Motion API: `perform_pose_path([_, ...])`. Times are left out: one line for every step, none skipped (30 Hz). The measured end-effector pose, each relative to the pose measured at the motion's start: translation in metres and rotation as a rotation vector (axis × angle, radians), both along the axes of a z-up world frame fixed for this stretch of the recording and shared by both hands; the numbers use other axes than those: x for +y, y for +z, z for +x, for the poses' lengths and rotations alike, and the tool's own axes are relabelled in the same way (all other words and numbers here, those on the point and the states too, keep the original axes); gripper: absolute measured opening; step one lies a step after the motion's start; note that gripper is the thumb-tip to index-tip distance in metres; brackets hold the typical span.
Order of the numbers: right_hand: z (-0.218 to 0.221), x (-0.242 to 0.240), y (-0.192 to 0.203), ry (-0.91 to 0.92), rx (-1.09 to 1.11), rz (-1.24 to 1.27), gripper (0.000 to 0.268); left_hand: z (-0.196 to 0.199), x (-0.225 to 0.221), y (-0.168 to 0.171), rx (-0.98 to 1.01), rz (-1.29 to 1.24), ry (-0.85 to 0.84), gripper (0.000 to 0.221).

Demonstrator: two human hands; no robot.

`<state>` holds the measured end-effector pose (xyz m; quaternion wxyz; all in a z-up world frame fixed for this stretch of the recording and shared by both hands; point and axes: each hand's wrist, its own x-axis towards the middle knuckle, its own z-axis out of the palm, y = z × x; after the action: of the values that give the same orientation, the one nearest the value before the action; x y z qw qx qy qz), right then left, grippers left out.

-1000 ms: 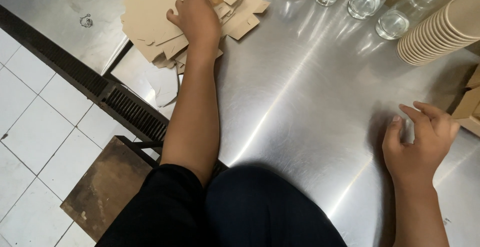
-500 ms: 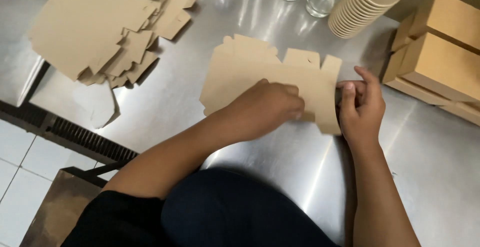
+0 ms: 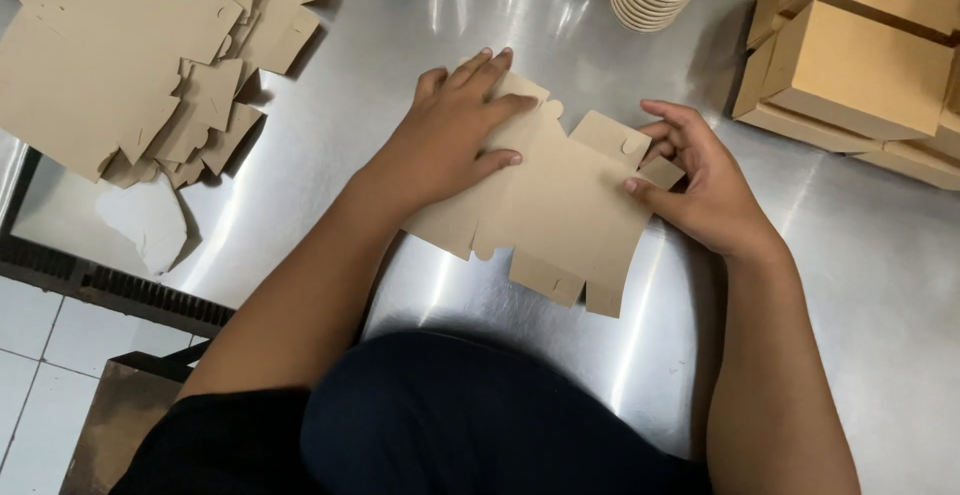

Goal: The person assembles a flat cardboard box blank into a three-dimensional container. They fold the side flaps upward, tuck the locking tabs into their slots, and secure the top flaps to form a finished box.

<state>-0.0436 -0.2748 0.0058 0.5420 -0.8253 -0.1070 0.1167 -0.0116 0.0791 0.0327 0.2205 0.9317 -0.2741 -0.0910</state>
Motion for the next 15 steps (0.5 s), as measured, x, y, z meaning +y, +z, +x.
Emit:
perform_pose_path([-0.002, 0.002, 0.005, 0.000, 0.000, 0.002, 0.097, 0.001, 0.000, -0.002, 0.000, 0.002, 0.000, 0.060])
perform_pose_path([-0.004, 0.005, 0.010, 0.003, -0.012, -0.053, 0.100, 0.001, -0.001, -0.004, 0.041, 0.022, 0.019, 0.066])
perform_pose_path([-0.005, 0.007, 0.014, 0.004, -0.026, -0.106, 0.103, 0.003, -0.001, -0.005, 0.079, 0.044, 0.036, 0.072])
perform_pose_path([-0.003, 0.007, 0.004, 0.003, -0.028, -0.102, 0.103, 0.001, 0.000, -0.006, 0.077, 0.047, 0.036, 0.072])
perform_pose_path([-0.002, 0.006, -0.007, -0.078, -0.118, -0.038, 0.096, -0.001, 0.000, -0.008, 0.038, 0.085, 0.047, 0.072])
perform_pose_path([-0.001, 0.005, -0.017, -0.160, -0.209, 0.026, 0.088, -0.003, 0.000, -0.010, -0.001, 0.123, 0.057, 0.072])
perform_pose_path([-0.003, 0.007, -0.016, -0.166, -0.208, 0.026, 0.088, -0.004, 0.001, -0.010, -0.001, 0.124, 0.051, 0.072])
perform_pose_path([-0.005, 0.009, -0.014, -0.212, -0.312, -0.052, 0.075, -0.005, 0.003, -0.010, -0.062, 0.160, 0.061, 0.073])
perform_pose_path([-0.006, 0.011, -0.013, -0.255, -0.416, -0.132, 0.062, -0.006, 0.004, -0.010, -0.125, 0.194, 0.072, 0.075])
perform_pose_path([-0.006, 0.010, -0.013, -0.259, -0.416, -0.135, 0.062, -0.006, 0.003, -0.007, -0.125, 0.192, 0.068, 0.075])
perform_pose_path([-0.007, 0.010, -0.014, -0.289, -0.443, -0.138, 0.053, -0.006, 0.003, -0.004, -0.154, 0.203, 0.082, 0.078])
perform_pose_path([-0.007, 0.011, -0.015, -0.320, -0.469, -0.141, 0.044, -0.007, 0.003, -0.001, -0.183, 0.214, 0.097, 0.082])
perform_pose_path([-0.007, 0.011, -0.016, -0.321, -0.468, -0.141, 0.044, -0.005, 0.005, -0.006, -0.182, 0.214, 0.096, 0.082])
perform_pose_path([-0.008, 0.011, -0.017, -0.342, -0.513, -0.182, 0.040, -0.004, 0.006, -0.010, -0.156, 0.254, 0.089, 0.086])
perform_pose_path([-0.008, 0.011, -0.017, -0.363, -0.557, -0.223, 0.037, -0.002, 0.007, -0.015, -0.129, 0.294, 0.083, 0.091])
